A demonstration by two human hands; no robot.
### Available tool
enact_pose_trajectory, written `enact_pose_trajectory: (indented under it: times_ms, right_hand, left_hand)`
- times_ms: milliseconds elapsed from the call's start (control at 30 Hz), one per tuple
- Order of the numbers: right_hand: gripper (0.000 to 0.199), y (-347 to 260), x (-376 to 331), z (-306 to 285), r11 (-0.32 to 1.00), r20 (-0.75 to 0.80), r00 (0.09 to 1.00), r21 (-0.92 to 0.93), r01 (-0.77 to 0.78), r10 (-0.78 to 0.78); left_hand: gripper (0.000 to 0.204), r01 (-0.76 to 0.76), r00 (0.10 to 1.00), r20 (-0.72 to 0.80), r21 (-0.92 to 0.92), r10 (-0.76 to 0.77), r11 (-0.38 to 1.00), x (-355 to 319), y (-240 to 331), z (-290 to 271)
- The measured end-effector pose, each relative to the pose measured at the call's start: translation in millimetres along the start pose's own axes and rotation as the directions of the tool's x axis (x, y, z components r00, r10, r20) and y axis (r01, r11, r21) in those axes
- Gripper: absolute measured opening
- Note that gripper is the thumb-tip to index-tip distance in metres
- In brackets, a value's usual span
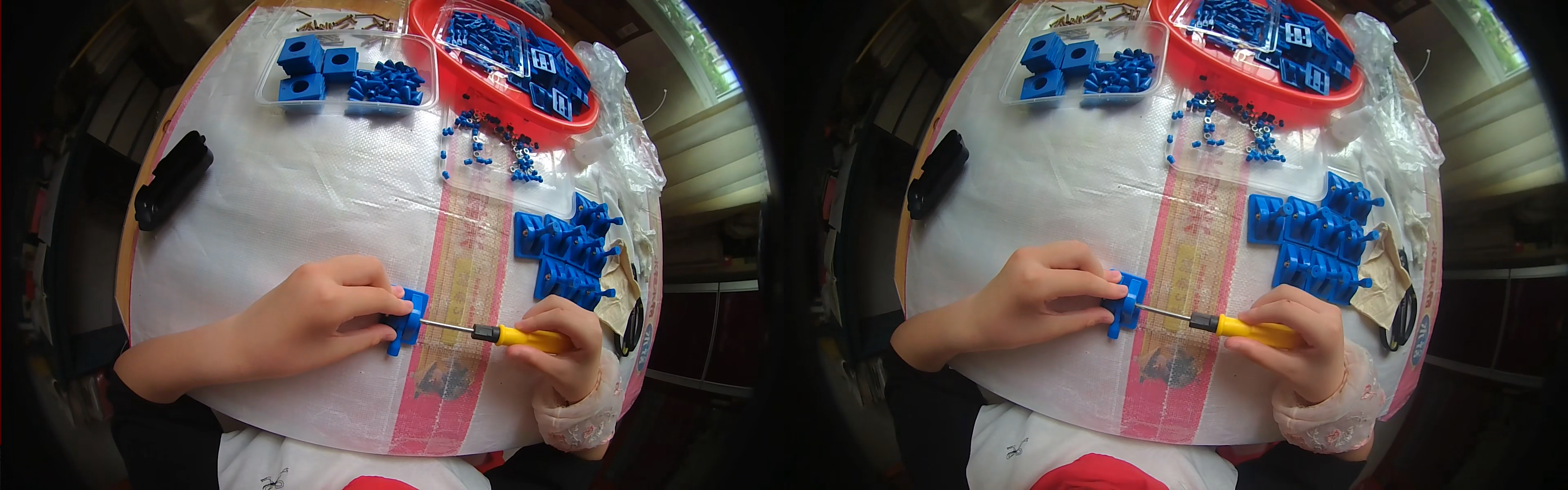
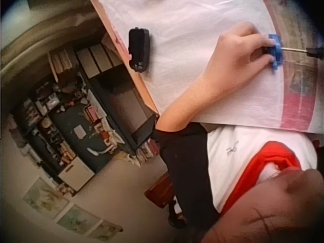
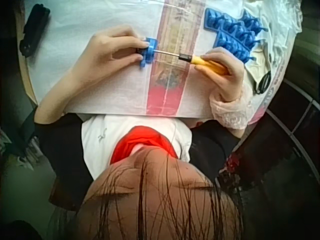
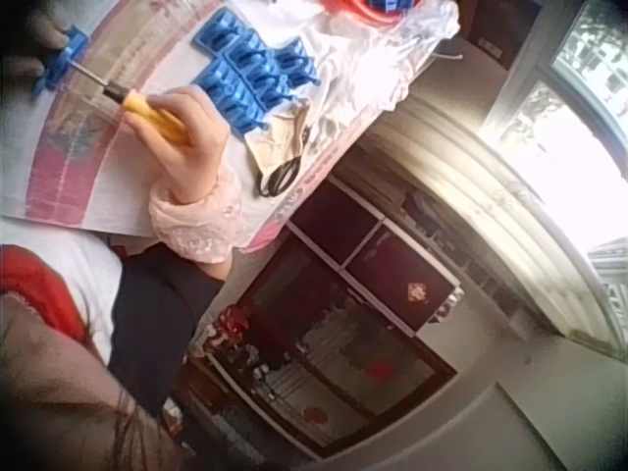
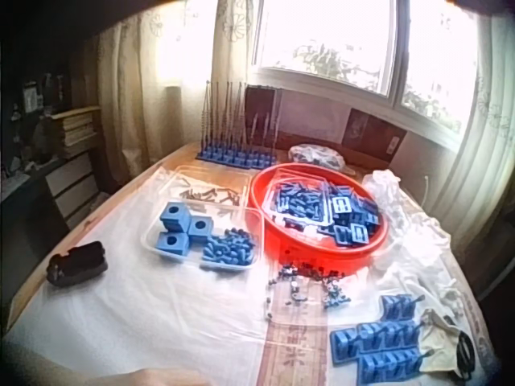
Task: The recorder is assembling small plastic components by inserting screws into blue plastic blocks using a screwdriver.
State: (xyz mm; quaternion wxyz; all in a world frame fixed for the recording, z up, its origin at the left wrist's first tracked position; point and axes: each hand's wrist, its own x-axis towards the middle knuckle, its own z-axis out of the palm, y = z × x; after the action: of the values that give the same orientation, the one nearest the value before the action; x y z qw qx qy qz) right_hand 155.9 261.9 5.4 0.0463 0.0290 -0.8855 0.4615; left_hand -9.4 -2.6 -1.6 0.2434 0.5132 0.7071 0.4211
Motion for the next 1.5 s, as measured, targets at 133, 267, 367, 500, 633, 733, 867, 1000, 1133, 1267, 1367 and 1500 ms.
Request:
enact_pose_trajectory:
  times_ms: [133, 267, 367, 500, 633, 733, 867, 1000, 1133, 1267, 1367, 1500]
  right_hand:
    - [0.028, 2, -2, 3, 0.995, 0.033, 0.997, 0.072, -0.071, 0.068]
    - [0.029, -1, -4, 9, 0.983, -0.08, 0.992, 0.162, -0.087, 0.1]
    - [0.032, 4, -6, 7, 0.993, -0.022, 0.999, 0.107, -0.04, 0.042]
    - [0.03, 2, -5, 5, 0.992, 0.013, 0.998, 0.111, -0.068, 0.067]
    - [0.027, 3, -3, 4, 0.99, 0.054, 0.995, 0.104, -0.09, 0.085]
    - [0.026, 3, -4, 4, 0.992, 0.052, 0.995, 0.09, -0.089, 0.085]
    - [0.026, 3, -9, 7, 0.932, 0.093, 0.96, 0.233, -0.278, 0.263]
    - [0.024, -2, -6, 11, 0.894, 0.081, 0.957, 0.344, -0.288, 0.277]
    - [0.025, -6, -3, 7, 0.948, 0.095, 0.978, 0.244, -0.204, 0.186]
    - [0.027, -1, -2, 6, 0.997, 0.043, 0.998, 0.063, -0.053, 0.051]
    - [0.028, 3, -2, 3, 0.997, 0.024, 0.998, -0.046, 0.061, -0.06]
    - [0.026, 0, -2, 4, 0.993, 0.031, 0.996, 0.083, -0.089, 0.087]
  left_hand:
    - [0.034, 0.007, 1.0, 0.005, -0.021, -0.007, 1.0, 1, -1, 1]
    - [0.034, -0.006, 1.0, -0.012, -0.035, 0.005, 0.999, 0, -2, 1]
    - [0.033, 0.025, 0.999, -0.021, -0.061, -0.026, 0.998, -2, -1, 3]
    - [0.028, 0.039, 0.998, -0.049, -0.088, -0.044, 0.995, -4, 4, 5]
    - [0.025, 0.008, 0.997, -0.073, -0.091, -0.015, 0.996, -5, 2, 7]
    - [0.025, 0.004, 0.997, -0.071, -0.075, -0.009, 0.997, -4, 2, 7]
    - [0.025, -0.003, 0.997, -0.077, -0.068, -0.002, 0.998, -5, 1, 7]
    - [0.025, -0.005, 0.997, -0.077, -0.064, 0.0, 0.998, -5, 1, 7]
    - [0.025, 0.0, 0.997, -0.076, -0.065, -0.005, 0.998, -4, 1, 6]
    - [0.024, -0.008, 0.997, -0.077, -0.078, 0.002, 0.997, -4, 0, 6]
    - [0.024, 0.0, 0.997, -0.073, -0.08, -0.006, 0.997, -4, 1, 6]
    - [0.024, -0.021, 0.997, -0.076, -0.068, 0.016, 0.997, -4, 0, 7]
